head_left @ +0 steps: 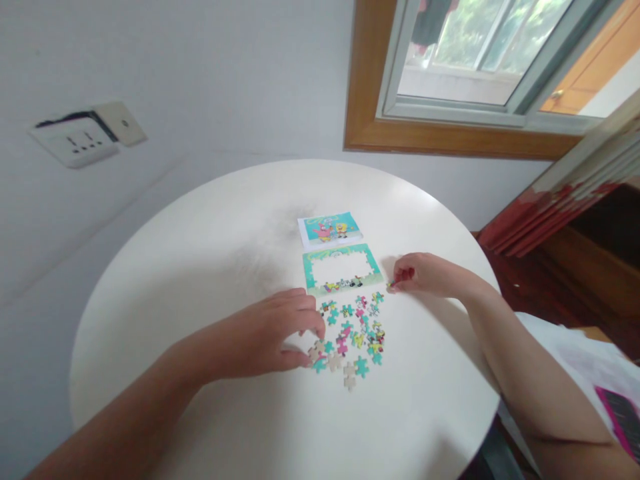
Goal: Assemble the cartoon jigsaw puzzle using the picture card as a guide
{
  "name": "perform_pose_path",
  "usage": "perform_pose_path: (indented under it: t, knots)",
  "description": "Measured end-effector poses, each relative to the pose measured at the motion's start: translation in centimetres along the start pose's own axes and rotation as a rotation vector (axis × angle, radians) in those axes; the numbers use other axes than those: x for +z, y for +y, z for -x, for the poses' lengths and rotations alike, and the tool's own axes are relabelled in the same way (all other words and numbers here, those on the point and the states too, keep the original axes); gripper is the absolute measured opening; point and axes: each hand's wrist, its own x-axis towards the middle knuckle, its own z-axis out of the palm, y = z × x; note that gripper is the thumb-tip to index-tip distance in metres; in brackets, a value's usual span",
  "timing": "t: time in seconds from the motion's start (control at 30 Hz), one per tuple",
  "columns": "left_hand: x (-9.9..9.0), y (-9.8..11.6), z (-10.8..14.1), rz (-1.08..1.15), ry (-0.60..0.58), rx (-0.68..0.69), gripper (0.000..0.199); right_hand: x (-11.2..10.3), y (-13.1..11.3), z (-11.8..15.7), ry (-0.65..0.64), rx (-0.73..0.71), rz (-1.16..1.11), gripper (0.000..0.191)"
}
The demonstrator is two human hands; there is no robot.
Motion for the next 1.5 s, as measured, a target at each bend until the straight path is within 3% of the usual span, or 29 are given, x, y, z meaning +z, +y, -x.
perform_pose_path:
  t: [0.13,0.2,0.3,0.4,0.5,0.8,1.0,1.23,1.5]
  knots:
    - [0.3,0.2,-0.3,-0.002,0.006,0.016,0.014,-0.5,0.0,0.2,0.014,-0.015,0.005,0.026]
    - [0.4,0.2,-0.4,-0.001,0.012,0.025,0.011,-0.6,-0.8,0.5,0.073,-0.112,-0.012,0.020]
    - [0.5,0.2,-0.4,-0.003,0.019,0.037,0.007,-0.1,-3.3,1.1,0.119,-0.428,-0.121,0.012]
    - [0.6,0.1,-0.4,0.012,0.031,0.035,0.009,1.3,-6.4,1.7,-0.005,-0.791,-0.242,0.016]
    - [0.8,0.0,-0.3,0.032,0.038,0.032,0.013,3.2,-8.3,1.9,-0.034,-0.943,-0.242,0.017]
    - [1.0,0.3,-0.6,0.067,-0.002,0.006,0.013,5.5,-8.5,1.0,0.071,-0.908,-0.111,0.019]
    - [0.8,0.4,-0.7,0.057,-0.038,0.006,0.008,5.5,-8.4,0.9,0.085,-0.945,-0.101,0.015]
    - [0.1,-1.0,-0.4,0.023,0.055,-0.007,0.014,5.4,-8.2,0.8,0.087,-0.998,-0.125,0.019]
    - [-0.9,-1.2,0.6,0.049,0.010,-0.016,0.015,4.9,-7.9,0.6,0.083,-0.911,-0.234,0.017]
